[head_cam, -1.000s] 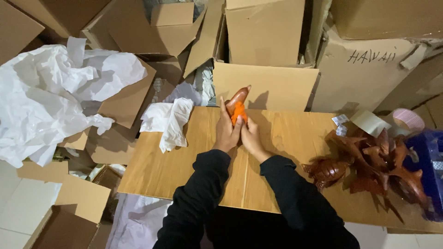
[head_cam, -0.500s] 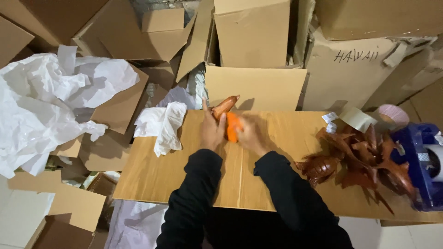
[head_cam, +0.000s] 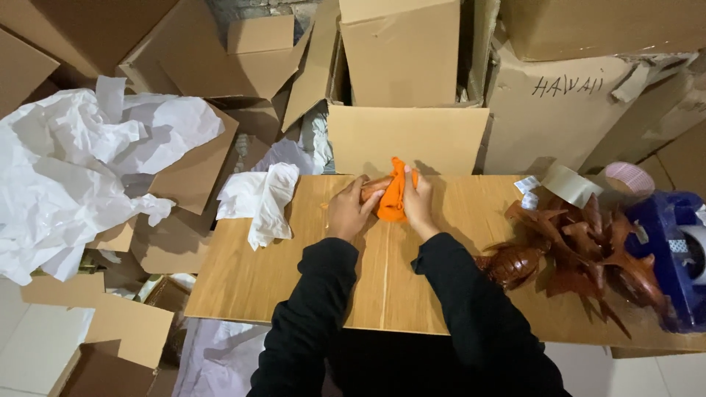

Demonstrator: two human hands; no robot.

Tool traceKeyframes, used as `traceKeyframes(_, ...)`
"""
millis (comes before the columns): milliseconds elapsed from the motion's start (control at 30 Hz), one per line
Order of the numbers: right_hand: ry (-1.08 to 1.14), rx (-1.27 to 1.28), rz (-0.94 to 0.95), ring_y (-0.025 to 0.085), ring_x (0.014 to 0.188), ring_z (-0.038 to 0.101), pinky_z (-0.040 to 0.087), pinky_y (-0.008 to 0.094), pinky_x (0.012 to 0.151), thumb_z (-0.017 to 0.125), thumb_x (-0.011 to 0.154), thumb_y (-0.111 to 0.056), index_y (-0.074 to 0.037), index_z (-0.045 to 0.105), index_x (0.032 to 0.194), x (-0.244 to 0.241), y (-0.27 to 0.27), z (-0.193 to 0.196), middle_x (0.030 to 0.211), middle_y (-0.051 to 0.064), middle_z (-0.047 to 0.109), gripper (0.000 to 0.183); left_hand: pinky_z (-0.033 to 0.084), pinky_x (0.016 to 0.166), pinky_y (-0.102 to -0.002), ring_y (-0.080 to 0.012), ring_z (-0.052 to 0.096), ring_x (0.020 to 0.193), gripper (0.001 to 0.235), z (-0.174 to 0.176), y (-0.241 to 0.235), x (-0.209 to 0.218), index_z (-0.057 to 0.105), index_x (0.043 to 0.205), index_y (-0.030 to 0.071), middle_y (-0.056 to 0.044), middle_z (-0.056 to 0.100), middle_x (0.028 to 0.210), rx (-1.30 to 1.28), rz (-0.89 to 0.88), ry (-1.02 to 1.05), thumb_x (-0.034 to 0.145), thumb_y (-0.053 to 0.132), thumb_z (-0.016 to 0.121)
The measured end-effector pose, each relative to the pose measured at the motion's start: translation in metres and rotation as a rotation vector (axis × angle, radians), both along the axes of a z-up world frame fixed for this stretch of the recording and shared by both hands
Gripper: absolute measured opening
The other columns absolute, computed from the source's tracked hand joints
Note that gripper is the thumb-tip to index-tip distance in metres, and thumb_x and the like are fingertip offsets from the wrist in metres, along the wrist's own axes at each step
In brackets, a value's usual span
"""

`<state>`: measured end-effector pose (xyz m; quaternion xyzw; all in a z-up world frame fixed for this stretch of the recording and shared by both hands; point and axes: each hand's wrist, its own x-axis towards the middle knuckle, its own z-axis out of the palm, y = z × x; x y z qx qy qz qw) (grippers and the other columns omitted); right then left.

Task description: Cleaning a wooden figurine by wiping it with an orange cloth.

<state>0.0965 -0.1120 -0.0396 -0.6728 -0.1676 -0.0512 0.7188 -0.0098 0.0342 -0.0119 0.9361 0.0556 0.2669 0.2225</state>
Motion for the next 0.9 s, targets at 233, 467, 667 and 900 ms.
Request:
traceKeyframes(233,0.383,0.381,-0.011,0.022,0.107,0.067,0.056,0.035,0.089,0.061,0.102,-0.029,-0.01,0.058,0.12,0.027,-0.002,-0.017,0.12,0.011,0.066,0.027,0.058,0.085,-0.044,-0.0364,0.073,0.097,0.059,0.011,-0.006,-0.005,0.055,0.129,0.011,-0.019,0.072,0.101,-0.056,0.045,-0.178,0.091,0.055,0.068)
traceKeyframes(467,0.592,0.211,0.13,0.04,0.154,0.019,0.018,0.053,0.126,0.041,0.088,-0.083,-0.012,0.022,0.162,-0.071,-0.014,0.138,0.168,0.02,0.019,0.105,0.053,0.092,-0.046,-0.0386,0.069,0.101,0.052,0.013,0.008,-0.003,0.059,0.118,0.004,-0.02,0.07,0.104,-0.043,-0.132,-0.335,0.084,0.037,0.082)
traceKeyframes(667,0.123,0.036,0.031,0.006,0.082,0.058,0.048,0.021,0.078,0.063,0.102,-0.024,-0.018,0.071,0.09,-0.001,-0.007,0.034,0.081,-0.009,0.056,0.016,0.053,0.089,-0.045,-0.0362,0.067,0.101,0.044,-0.001,0.016,0.004,0.062,0.122,0.007,-0.014,0.065,0.109,0.092,-0.258,-0.357,0.086,0.025,0.079)
traceKeyframes(900,-0.092,-0.128,-0.05,0.004,0.066,0.052,0.042,0.018,0.059,0.076,0.096,-0.024,-0.017,0.072,0.085,0.008,-0.023,0.035,0.067,-0.007,0.06,0.015,0.052,0.089,-0.048,-0.0374,0.064,0.103,0.046,0.003,0.014,0.001,0.064,0.123,0.006,-0.014,0.062,0.109,0.075,-0.27,-0.353,0.082,0.017,0.082)
